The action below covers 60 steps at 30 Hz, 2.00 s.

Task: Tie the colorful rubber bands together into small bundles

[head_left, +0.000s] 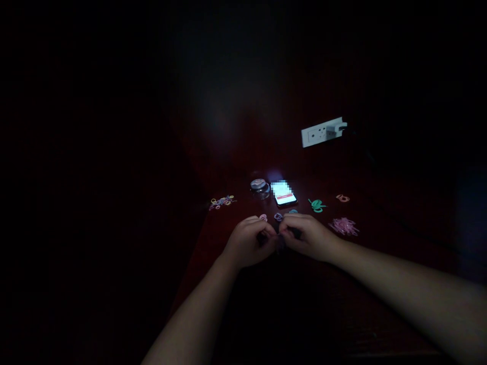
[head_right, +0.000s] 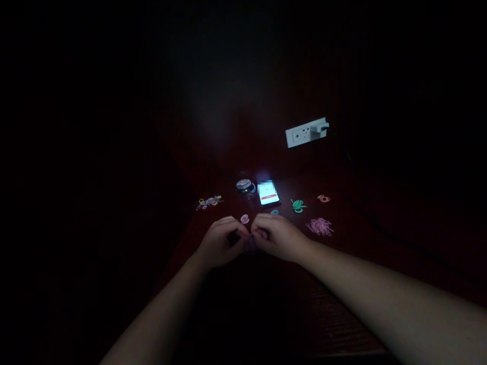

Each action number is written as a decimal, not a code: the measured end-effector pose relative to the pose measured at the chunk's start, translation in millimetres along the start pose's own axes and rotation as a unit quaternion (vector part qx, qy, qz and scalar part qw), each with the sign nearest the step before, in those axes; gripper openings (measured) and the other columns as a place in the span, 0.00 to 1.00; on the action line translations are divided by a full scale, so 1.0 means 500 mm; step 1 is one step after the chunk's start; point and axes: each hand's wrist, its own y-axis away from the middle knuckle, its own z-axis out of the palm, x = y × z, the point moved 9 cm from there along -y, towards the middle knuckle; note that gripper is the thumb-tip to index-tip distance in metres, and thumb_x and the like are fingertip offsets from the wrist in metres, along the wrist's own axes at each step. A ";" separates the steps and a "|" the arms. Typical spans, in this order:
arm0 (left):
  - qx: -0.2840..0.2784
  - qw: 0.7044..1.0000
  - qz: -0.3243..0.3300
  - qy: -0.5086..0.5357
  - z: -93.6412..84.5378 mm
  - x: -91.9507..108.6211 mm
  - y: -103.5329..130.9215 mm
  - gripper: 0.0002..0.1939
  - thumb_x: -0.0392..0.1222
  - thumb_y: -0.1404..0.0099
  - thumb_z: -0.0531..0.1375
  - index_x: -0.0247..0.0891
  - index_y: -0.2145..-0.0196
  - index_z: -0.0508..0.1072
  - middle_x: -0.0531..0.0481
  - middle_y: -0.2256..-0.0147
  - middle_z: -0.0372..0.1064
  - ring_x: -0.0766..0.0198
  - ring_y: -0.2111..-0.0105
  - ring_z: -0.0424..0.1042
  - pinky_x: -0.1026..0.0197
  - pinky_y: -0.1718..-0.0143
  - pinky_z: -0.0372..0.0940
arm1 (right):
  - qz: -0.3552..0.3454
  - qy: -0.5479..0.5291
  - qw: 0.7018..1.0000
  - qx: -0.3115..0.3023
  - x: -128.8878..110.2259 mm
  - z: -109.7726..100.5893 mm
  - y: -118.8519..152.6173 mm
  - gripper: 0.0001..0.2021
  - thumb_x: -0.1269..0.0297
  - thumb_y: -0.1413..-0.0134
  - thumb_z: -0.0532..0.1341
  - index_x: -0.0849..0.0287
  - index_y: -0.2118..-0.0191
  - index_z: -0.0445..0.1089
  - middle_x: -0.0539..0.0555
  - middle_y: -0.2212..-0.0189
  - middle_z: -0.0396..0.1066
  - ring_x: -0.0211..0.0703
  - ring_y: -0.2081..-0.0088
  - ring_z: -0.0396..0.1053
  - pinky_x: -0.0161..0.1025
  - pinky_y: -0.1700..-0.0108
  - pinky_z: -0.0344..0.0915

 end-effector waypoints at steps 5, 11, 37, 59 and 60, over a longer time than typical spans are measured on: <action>-0.005 1.000 -0.016 -0.009 0.006 -0.010 0.000 0.02 0.36 0.40 0.63 0.40 0.67 0.74 0.52 0.71 0.75 0.63 0.70 0.70 0.59 0.64 0.65 | 0.000 -0.001 1.000 0.001 -0.002 0.002 0.002 0.07 0.75 0.47 0.58 0.58 0.73 0.62 0.46 0.76 0.61 0.35 0.74 0.59 0.33 0.71 0.55; -0.002 1.000 -0.003 -0.010 0.007 -0.008 0.000 0.02 0.35 0.39 0.61 0.39 0.69 0.74 0.52 0.73 0.73 0.64 0.71 0.69 0.60 0.65 0.65 | -0.003 0.011 1.000 -0.003 -0.002 0.005 0.002 0.07 0.75 0.47 0.58 0.58 0.72 0.63 0.46 0.77 0.61 0.35 0.74 0.59 0.33 0.70 0.55; 0.032 0.999 0.031 0.024 -0.011 0.008 -0.002 0.04 0.35 0.41 0.62 0.39 0.73 0.71 0.52 0.74 0.72 0.64 0.72 0.69 0.56 0.60 0.67 | 0.003 0.000 1.000 0.002 -0.002 -0.007 0.002 0.05 0.75 0.48 0.58 0.58 0.70 0.65 0.47 0.75 0.62 0.36 0.72 0.61 0.36 0.68 0.57; 0.086 0.996 0.019 0.004 -0.025 -0.007 0.003 0.04 0.35 0.39 0.60 0.39 0.72 0.68 0.52 0.74 0.69 0.64 0.70 0.66 0.59 0.63 0.65 | -0.009 0.005 1.000 0.013 -0.008 -0.017 0.004 0.06 0.73 0.45 0.57 0.57 0.72 0.62 0.48 0.76 0.61 0.38 0.73 0.60 0.37 0.69 0.56; 0.087 0.996 0.019 0.006 -0.025 -0.010 0.004 0.04 0.36 0.39 0.60 0.39 0.72 0.69 0.52 0.74 0.69 0.64 0.70 0.66 0.59 0.63 0.64 | -0.011 0.007 1.000 0.013 -0.008 -0.017 0.004 0.06 0.73 0.45 0.57 0.57 0.72 0.62 0.48 0.76 0.62 0.38 0.72 0.60 0.37 0.69 0.57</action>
